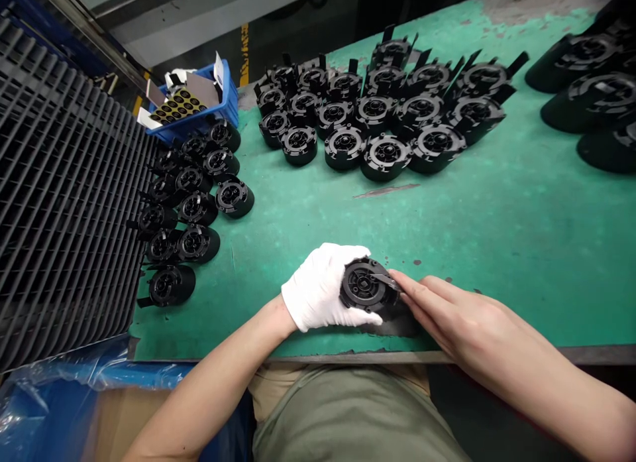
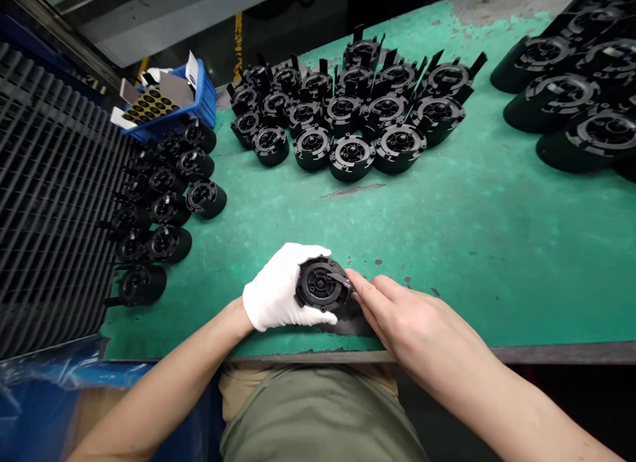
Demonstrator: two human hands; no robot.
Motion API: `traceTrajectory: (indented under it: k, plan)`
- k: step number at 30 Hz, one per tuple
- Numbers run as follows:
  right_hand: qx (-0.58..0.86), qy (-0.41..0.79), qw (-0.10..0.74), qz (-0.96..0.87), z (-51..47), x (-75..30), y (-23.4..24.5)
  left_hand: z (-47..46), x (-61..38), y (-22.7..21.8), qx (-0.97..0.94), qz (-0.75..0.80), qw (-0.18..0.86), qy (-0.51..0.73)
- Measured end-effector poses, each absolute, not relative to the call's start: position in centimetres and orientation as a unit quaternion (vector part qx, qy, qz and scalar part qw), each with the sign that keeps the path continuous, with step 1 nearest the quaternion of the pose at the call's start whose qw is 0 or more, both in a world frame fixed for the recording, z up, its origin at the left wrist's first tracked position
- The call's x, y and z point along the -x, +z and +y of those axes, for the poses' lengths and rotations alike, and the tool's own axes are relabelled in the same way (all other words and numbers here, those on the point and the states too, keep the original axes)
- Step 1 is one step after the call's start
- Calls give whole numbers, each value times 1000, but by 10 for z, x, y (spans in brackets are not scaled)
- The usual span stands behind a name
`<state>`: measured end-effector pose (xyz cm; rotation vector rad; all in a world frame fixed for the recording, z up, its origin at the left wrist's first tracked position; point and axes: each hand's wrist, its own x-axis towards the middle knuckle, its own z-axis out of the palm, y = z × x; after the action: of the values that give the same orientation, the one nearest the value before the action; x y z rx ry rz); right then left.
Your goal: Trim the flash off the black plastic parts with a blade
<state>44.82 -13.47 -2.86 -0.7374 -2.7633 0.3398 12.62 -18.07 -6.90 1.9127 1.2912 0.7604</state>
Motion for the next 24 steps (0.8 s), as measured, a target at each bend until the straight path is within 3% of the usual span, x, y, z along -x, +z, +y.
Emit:
traceTrajectory:
  k: [11,24]
  plan:
    - [210,-11,72,-975,-132,-441,-1,-177,-128,-63,-731,492,373,292]
    - [177,10,2,-984,-116,-436,13,-176,-126,-63,-735,503,367,269]
